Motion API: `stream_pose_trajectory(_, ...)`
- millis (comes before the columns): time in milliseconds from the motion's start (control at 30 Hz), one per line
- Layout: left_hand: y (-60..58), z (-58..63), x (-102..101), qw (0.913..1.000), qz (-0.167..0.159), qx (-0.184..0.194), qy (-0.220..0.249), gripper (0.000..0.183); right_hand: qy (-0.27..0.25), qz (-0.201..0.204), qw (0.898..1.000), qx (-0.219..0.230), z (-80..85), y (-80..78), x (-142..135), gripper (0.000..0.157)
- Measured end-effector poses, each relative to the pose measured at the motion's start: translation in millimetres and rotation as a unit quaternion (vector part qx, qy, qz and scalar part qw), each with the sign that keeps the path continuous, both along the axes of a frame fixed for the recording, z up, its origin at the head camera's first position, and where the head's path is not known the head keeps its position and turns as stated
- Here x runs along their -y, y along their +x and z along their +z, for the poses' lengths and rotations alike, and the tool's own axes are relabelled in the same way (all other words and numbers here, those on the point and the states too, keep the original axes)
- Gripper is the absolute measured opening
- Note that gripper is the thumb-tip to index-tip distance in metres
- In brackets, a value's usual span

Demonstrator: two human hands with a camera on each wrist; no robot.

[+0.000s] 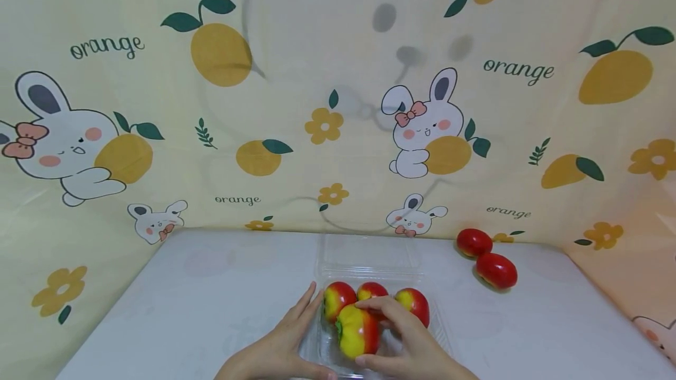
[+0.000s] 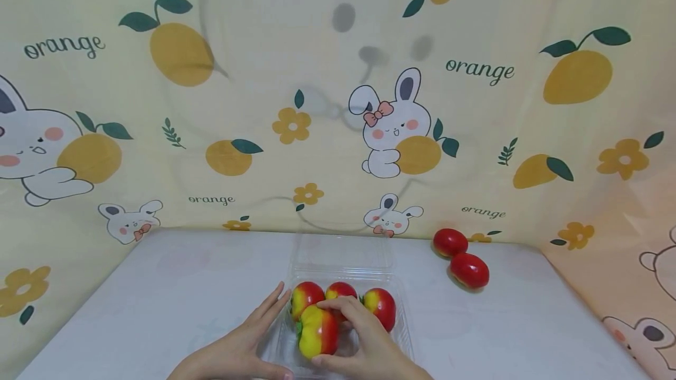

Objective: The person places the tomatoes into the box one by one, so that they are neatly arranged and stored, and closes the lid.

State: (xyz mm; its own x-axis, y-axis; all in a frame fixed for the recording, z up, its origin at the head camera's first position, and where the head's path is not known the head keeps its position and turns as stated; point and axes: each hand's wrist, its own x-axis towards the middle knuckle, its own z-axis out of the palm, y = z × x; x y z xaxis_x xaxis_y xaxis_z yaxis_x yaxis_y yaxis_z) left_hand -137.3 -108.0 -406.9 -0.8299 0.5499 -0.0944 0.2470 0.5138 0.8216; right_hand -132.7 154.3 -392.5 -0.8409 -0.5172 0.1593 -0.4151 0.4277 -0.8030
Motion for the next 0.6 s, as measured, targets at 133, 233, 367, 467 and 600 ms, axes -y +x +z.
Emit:
stream_pose_trajectory(133,0.3,-0.3,0.2,1.0,-0.003,-0.004,0.005,0.112,0.007,0.002,1.0,0.016,-0.7,-0.8,1.5,0.058)
stream_pose_trajectory(233,-0.4,-0.4,-0.1,1.0,-0.002,0.001,0.006,0.112,0.008,0.004,1.0,0.029,-1.2,-2.4,1.9,0.056)
stream_pose_trajectory(367,-1.9,-0.5,-0.8,0.9998,0.004,0.016,0.006,0.111,0.009,0.01,0.999,0.044,-2.1,-4.6,2.8,0.055)
stream_pose_trajectory(467,-3.0,-0.9,-1.2,0.9997,0.007,0.024,0.006,0.11,0.006,0.017,0.998,0.061,-2.2,-5.4,3.6,0.054)
stream_pose_trajectory(600,-3.4,-1.9,-1.5,0.9995,0.008,0.028,0.01,0.109,0.004,0.026,0.997,0.073,-1.1,-5.4,4.6,0.054)
